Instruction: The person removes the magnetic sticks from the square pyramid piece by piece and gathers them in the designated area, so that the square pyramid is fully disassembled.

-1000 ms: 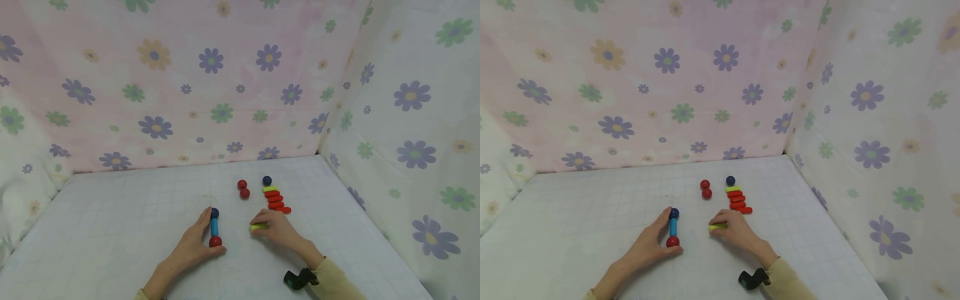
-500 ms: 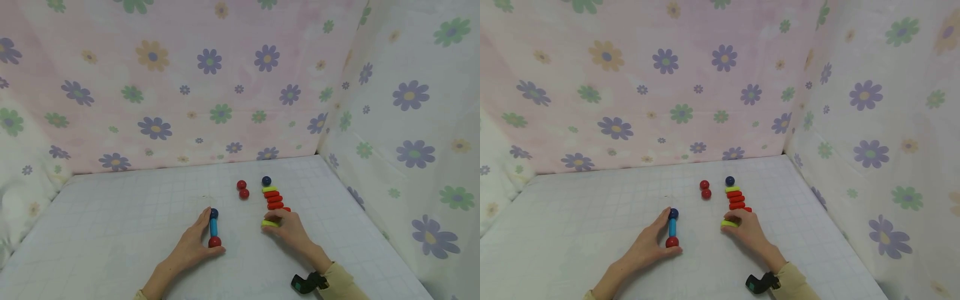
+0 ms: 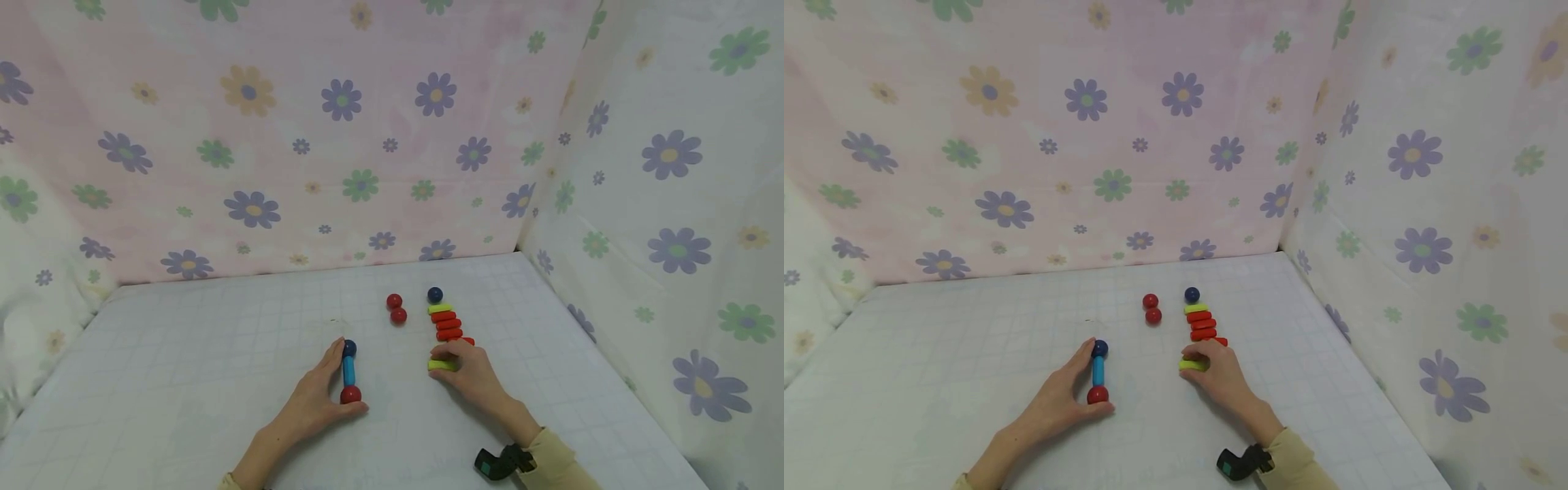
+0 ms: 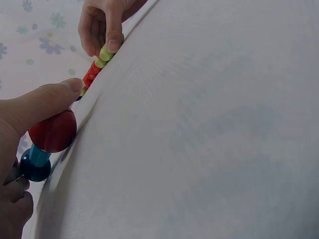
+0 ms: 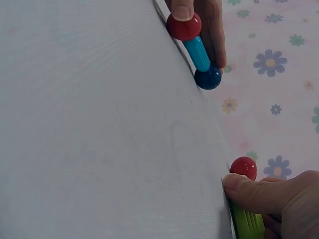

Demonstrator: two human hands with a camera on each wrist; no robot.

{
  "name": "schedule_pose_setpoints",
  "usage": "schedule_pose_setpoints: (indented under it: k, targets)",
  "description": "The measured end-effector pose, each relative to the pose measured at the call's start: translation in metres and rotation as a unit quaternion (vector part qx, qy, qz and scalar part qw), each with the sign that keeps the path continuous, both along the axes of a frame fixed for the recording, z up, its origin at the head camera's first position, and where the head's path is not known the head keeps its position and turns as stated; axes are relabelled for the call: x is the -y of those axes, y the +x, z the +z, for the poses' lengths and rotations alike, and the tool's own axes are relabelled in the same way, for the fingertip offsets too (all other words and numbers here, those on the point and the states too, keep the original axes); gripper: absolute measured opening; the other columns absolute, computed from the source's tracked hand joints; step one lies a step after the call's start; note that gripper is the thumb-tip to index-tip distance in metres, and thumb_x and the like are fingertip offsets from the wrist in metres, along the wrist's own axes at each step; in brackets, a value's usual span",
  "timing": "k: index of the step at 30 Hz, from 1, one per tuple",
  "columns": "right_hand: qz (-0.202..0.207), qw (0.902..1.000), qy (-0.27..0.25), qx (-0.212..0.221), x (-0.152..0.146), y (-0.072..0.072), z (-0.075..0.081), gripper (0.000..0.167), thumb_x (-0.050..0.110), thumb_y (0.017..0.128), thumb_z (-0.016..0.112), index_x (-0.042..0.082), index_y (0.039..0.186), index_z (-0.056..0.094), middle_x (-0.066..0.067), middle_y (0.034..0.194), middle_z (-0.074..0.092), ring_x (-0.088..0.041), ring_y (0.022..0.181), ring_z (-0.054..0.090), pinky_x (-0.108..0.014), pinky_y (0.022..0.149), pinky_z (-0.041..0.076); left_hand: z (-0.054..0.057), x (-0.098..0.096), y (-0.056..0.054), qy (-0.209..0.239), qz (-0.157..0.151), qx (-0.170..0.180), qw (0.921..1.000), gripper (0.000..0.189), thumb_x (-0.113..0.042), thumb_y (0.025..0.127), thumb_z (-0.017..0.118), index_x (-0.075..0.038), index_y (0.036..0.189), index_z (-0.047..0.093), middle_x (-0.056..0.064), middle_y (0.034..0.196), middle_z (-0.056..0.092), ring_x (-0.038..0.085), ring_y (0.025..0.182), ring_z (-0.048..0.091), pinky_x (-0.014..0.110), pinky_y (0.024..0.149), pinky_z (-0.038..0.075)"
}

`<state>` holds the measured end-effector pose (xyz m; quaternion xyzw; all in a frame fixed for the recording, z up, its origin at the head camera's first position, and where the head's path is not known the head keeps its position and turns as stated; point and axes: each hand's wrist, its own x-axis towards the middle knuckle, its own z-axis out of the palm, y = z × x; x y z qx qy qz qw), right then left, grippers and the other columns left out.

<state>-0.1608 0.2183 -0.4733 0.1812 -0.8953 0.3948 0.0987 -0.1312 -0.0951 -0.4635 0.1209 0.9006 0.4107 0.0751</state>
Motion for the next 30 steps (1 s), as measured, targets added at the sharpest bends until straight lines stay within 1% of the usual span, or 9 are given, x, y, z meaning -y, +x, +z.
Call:
schedule_pose_setpoints:
  k: [6, 10, 13, 17, 20, 24, 27, 30]
  targets:
    - [0.006, 0.9999, -0.002, -0.012, 0.001, 0.0, 0.002, 0.035, 0.002, 0.071, 0.088, 0.011, 0.102, 0.074, 0.006, 0.096, 0.073, -0.012, 0.089, 0.066, -0.024, 0.081, 0.058, -0.001, 0.001, -0.001, -0.003, -0.001, -0.004, 1.0, 0.116, -0.048, 0.071, 0.088, -0.013, 0.16, 0.022, 0.003, 0.166, 0.021, 0.029, 0.152, 0.024, 0.056, 0.117, 0.032]
    - [0.009, 0.9998, 0.009, -0.012, 0.002, -0.002, 0.004, 0.035, 0.005, 0.072, 0.088, 0.012, 0.103, 0.074, 0.008, 0.097, 0.073, -0.01, 0.091, 0.066, -0.023, 0.082, 0.057, -0.001, 0.001, -0.001, -0.004, -0.002, -0.005, 1.0, 0.115, -0.048, 0.072, 0.087, -0.013, 0.16, 0.022, 0.003, 0.167, 0.021, 0.029, 0.152, 0.024, 0.056, 0.117, 0.032]
    - [0.021, 0.9995, 0.014, -0.018, 0.004, -0.007, 0.008, 0.033, 0.008, 0.073, 0.088, 0.013, 0.103, 0.074, 0.01, 0.097, 0.072, -0.009, 0.091, 0.067, -0.024, 0.083, 0.057, -0.001, 0.002, -0.001, -0.002, 0.0, -0.004, 1.0, 0.115, -0.048, 0.072, 0.087, -0.014, 0.16, 0.022, 0.003, 0.167, 0.021, 0.029, 0.152, 0.024, 0.056, 0.117, 0.031]
    - [0.051, 0.9984, -0.013, -0.018, 0.016, -0.014, 0.017, 0.03, 0.01, 0.077, 0.087, 0.01, 0.104, 0.074, 0.006, 0.098, 0.074, -0.016, 0.091, 0.068, -0.031, 0.083, 0.059, 0.0, 0.002, -0.002, -0.004, 0.001, 0.001, 1.0, 0.115, -0.048, 0.073, 0.087, -0.014, 0.16, 0.021, 0.003, 0.167, 0.02, 0.029, 0.152, 0.023, 0.057, 0.117, 0.031]
    - [0.065, 0.9975, -0.026, -0.002, 0.033, -0.018, 0.026, 0.027, 0.013, 0.081, 0.083, 0.008, 0.106, 0.074, 0.003, 0.099, 0.074, -0.02, 0.092, 0.067, -0.034, 0.082, 0.058, -0.001, 0.002, -0.002, -0.005, 0.001, 0.005, 1.0, 0.114, -0.049, 0.073, 0.086, -0.014, 0.16, 0.021, 0.004, 0.167, 0.02, 0.03, 0.152, 0.023, 0.057, 0.117, 0.031]
    - [0.073, 0.9965, -0.016, 0.038, 0.062, -0.024, 0.035, 0.03, 0.02, 0.086, 0.08, 0.009, 0.113, 0.072, 0.002, 0.102, 0.074, -0.019, 0.095, 0.064, -0.036, 0.083, 0.057, -0.003, 0.003, -0.001, 0.003, -0.001, 0.0, 1.0, 0.114, -0.049, 0.073, 0.086, -0.015, 0.16, 0.021, 0.003, 0.167, 0.021, 0.029, 0.152, 0.023, 0.057, 0.118, 0.03]
    - [0.088, 0.993, -0.019, 0.077, 0.083, -0.031, 0.035, 0.034, 0.023, 0.089, 0.077, 0.008, 0.118, 0.07, 0.0, 0.105, 0.074, -0.019, 0.099, 0.064, -0.036, 0.087, 0.056, -0.004, 0.003, -0.001, 0.01, -0.004, -0.006, 0.9999, 0.113, -0.048, 0.074, 0.086, -0.015, 0.16, 0.022, 0.002, 0.167, 0.021, 0.029, 0.152, 0.023, 0.057, 0.118, 0.03]
    - [0.103, 0.9877, -0.023, 0.115, 0.101, -0.036, 0.033, 0.037, 0.025, 0.091, 0.074, 0.008, 0.123, 0.068, -0.002, 0.111, 0.074, -0.019, 0.103, 0.064, -0.038, 0.091, 0.056, -0.005, 0.003, 0.0, 0.017, -0.008, -0.01, 0.9998, 0.112, -0.047, 0.074, 0.086, -0.014, 0.16, 0.022, 0.002, 0.167, 0.021, 0.03, 0.152, 0.024, 0.059, 0.117, 0.03]
